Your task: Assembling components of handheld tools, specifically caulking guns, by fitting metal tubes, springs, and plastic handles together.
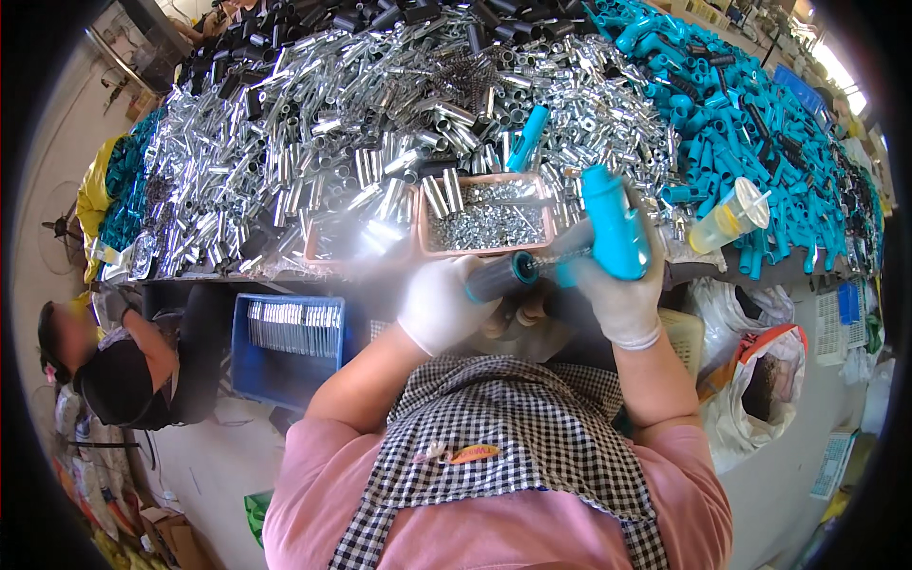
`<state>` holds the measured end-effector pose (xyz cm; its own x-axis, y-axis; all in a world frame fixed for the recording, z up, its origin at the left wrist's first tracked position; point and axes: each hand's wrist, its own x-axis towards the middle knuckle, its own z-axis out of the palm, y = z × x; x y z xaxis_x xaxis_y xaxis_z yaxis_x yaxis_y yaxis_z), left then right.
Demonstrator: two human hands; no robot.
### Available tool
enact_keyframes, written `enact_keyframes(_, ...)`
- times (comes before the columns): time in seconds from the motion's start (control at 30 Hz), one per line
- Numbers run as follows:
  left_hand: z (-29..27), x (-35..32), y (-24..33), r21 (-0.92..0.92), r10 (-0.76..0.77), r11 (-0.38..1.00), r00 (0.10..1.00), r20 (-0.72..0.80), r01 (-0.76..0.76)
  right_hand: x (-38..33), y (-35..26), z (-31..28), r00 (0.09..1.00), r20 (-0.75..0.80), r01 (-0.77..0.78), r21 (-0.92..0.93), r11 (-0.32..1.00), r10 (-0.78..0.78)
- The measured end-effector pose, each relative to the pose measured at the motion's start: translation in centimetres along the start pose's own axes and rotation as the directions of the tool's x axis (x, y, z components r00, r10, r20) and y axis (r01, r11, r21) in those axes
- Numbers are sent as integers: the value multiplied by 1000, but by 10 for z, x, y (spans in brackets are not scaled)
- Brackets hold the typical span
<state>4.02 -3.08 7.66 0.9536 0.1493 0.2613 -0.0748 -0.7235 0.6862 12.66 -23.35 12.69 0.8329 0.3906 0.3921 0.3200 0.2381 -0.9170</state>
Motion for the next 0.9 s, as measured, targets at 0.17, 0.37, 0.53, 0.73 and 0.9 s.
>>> enact_keyframes(0.17, -4, -6, 0, 92, -55, 995, 990, 128, 43, -9, 13, 4, 974, 214, 89, -53, 995, -76)
enact_keyframes(0.37, -2, -16, -2, -4, -134, 990, 966, 223, 138, -9, 9, 5, 967, 251, -45, -23, 999, 49)
enact_keyframes(0.53, -8, -20, -20, 219, -61, 975, 996, 61, 47, -5, -3, -39, 907, 193, -413, 239, 879, 373)
enact_keyframes(0.73, -7, -25, -25, 430, 22, 900, 994, 110, -67, 3, -20, -50, 677, 446, -559, -205, 803, 585)
enact_keyframes(0.9, -11, -25, -9, 443, -6, 885, 948, 319, -143, 1, -5, -46, 680, 707, 226, -456, 861, 196)
